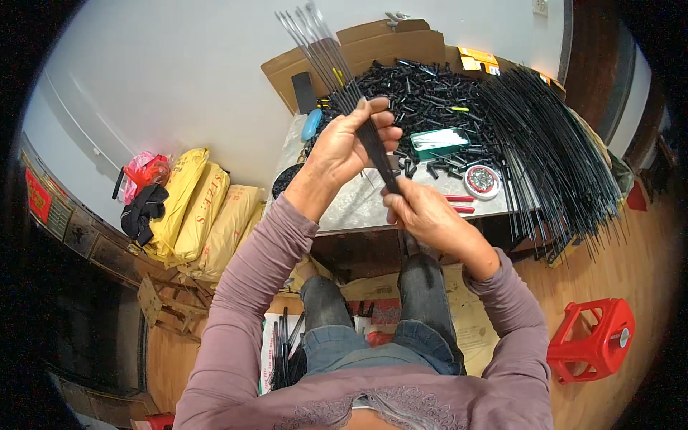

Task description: The recorder is assembling and cutting bundles of black wires at a workbench station.

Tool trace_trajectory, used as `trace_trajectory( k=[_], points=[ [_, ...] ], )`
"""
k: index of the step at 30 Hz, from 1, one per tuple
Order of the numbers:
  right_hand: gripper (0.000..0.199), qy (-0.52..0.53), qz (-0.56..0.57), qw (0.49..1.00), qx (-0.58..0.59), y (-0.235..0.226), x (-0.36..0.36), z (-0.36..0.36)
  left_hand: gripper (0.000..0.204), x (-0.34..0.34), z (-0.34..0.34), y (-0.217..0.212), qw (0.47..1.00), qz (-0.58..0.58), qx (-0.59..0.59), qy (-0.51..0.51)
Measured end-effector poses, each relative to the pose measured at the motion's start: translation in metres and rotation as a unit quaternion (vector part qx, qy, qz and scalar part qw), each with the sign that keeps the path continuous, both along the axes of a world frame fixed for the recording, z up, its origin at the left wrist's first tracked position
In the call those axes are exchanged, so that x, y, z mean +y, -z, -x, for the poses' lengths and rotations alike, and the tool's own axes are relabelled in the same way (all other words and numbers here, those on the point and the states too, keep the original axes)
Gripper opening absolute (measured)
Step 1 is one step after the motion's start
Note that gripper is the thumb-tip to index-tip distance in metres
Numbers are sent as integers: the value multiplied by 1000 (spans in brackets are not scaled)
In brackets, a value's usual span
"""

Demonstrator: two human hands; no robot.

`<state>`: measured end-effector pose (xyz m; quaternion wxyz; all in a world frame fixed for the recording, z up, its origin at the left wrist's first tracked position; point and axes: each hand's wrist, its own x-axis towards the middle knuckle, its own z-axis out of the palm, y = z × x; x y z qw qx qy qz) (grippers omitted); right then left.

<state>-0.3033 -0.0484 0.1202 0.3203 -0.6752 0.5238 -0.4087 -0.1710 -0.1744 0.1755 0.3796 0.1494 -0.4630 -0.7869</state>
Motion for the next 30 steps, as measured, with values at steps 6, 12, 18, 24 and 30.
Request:
trace_trajectory(
  k=[6,12,18,24,30],
  points=[
    [47,114,281,937,171,-9,-29,33,36,17,-43,3,986,32,-102,127],
    [45,-239,3,967,-89,2,-42,-28,33,70,-91,0,969,13,-152,196],
    [24,-153,84,984,23,54,-87,-46,30,82,-136,-2,979,32,-129,157],
    [70,78,363,786,494,42,-212,13,30,28,-91,109,985,-14,-130,110],
    [81,-171,-94,980,-37,8,-185,30,35,-6,-82,159,982,-70,-124,122]
  ],
)
